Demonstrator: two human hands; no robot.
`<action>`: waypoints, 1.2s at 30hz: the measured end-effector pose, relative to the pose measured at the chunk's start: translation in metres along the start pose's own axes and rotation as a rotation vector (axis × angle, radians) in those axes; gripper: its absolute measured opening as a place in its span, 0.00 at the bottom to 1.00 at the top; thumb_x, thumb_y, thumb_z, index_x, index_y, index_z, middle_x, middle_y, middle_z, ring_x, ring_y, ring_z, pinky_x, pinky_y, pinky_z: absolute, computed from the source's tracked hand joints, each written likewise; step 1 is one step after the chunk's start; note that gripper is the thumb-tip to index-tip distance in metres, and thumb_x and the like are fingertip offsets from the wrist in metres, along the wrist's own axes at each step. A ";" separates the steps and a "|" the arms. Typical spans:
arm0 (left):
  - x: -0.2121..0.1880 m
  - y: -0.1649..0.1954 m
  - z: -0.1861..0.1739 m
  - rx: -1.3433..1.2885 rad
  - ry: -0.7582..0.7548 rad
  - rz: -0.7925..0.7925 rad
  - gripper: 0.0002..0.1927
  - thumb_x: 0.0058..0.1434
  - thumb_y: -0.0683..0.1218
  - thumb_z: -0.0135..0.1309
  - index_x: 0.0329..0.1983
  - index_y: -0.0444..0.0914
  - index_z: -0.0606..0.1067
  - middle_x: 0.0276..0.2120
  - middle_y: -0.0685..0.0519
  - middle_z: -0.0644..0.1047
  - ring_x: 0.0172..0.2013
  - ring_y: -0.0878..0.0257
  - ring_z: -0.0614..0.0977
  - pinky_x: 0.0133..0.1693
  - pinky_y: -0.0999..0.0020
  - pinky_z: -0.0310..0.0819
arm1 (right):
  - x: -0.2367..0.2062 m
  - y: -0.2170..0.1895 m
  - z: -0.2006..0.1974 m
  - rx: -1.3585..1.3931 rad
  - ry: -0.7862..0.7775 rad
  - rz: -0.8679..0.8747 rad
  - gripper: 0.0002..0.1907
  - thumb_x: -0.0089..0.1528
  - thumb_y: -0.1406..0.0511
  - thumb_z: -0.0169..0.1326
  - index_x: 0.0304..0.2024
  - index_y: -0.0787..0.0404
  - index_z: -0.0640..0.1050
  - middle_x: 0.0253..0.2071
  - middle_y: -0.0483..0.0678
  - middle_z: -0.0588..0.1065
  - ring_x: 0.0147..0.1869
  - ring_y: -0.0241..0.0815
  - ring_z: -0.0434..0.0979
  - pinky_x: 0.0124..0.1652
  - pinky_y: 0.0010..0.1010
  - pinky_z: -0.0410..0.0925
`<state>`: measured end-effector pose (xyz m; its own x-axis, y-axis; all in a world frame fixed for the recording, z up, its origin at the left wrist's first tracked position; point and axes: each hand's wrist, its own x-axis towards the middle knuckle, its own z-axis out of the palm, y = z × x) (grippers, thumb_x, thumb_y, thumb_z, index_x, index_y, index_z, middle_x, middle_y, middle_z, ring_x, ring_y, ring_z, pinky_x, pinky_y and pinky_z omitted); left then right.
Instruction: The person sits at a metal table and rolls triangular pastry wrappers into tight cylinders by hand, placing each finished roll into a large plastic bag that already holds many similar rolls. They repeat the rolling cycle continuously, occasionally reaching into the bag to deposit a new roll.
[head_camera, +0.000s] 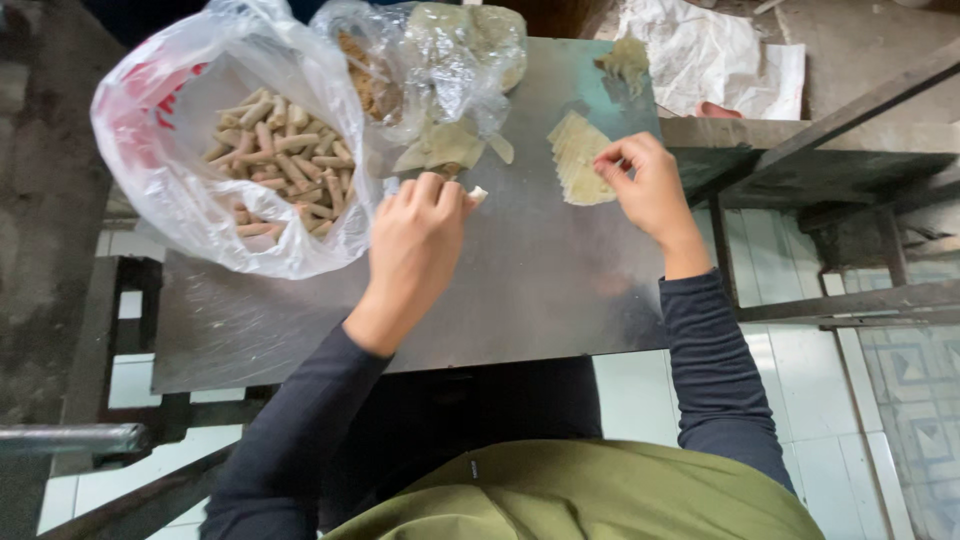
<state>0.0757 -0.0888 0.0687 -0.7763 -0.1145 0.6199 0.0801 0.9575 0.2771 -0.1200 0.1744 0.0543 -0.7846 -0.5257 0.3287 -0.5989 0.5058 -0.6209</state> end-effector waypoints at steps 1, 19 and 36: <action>0.001 0.001 -0.016 0.084 0.062 0.025 0.08 0.66 0.50 0.60 0.35 0.42 0.76 0.35 0.53 0.75 0.37 0.54 0.78 0.39 0.56 0.69 | -0.007 0.000 -0.004 -0.046 -0.047 0.002 0.07 0.61 0.67 0.63 0.40 0.61 0.81 0.40 0.48 0.75 0.42 0.43 0.75 0.42 0.32 0.68; 0.034 0.029 0.069 -0.196 -0.169 0.185 0.04 0.56 0.41 0.58 0.35 0.38 0.76 0.35 0.48 0.78 0.39 0.50 0.80 0.40 0.54 0.72 | -0.008 0.036 0.021 0.313 -0.016 0.078 0.02 0.69 0.71 0.53 0.41 0.65 0.76 0.37 0.43 0.73 0.38 0.33 0.71 0.40 0.25 0.67; 0.070 0.064 0.183 -0.716 -0.251 -0.404 0.09 0.52 0.42 0.63 0.33 0.35 0.77 0.32 0.45 0.81 0.33 0.53 0.83 0.37 0.61 0.77 | -0.003 0.058 0.008 1.037 0.243 0.215 0.01 0.72 0.71 0.50 0.46 0.62 0.74 0.39 0.40 0.72 0.41 0.29 0.68 0.45 0.22 0.64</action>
<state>-0.0883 0.0133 -0.0044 -0.9388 -0.2681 0.2161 0.0769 0.4486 0.8904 -0.1513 0.1995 0.0117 -0.9360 -0.2884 0.2021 -0.1075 -0.3126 -0.9438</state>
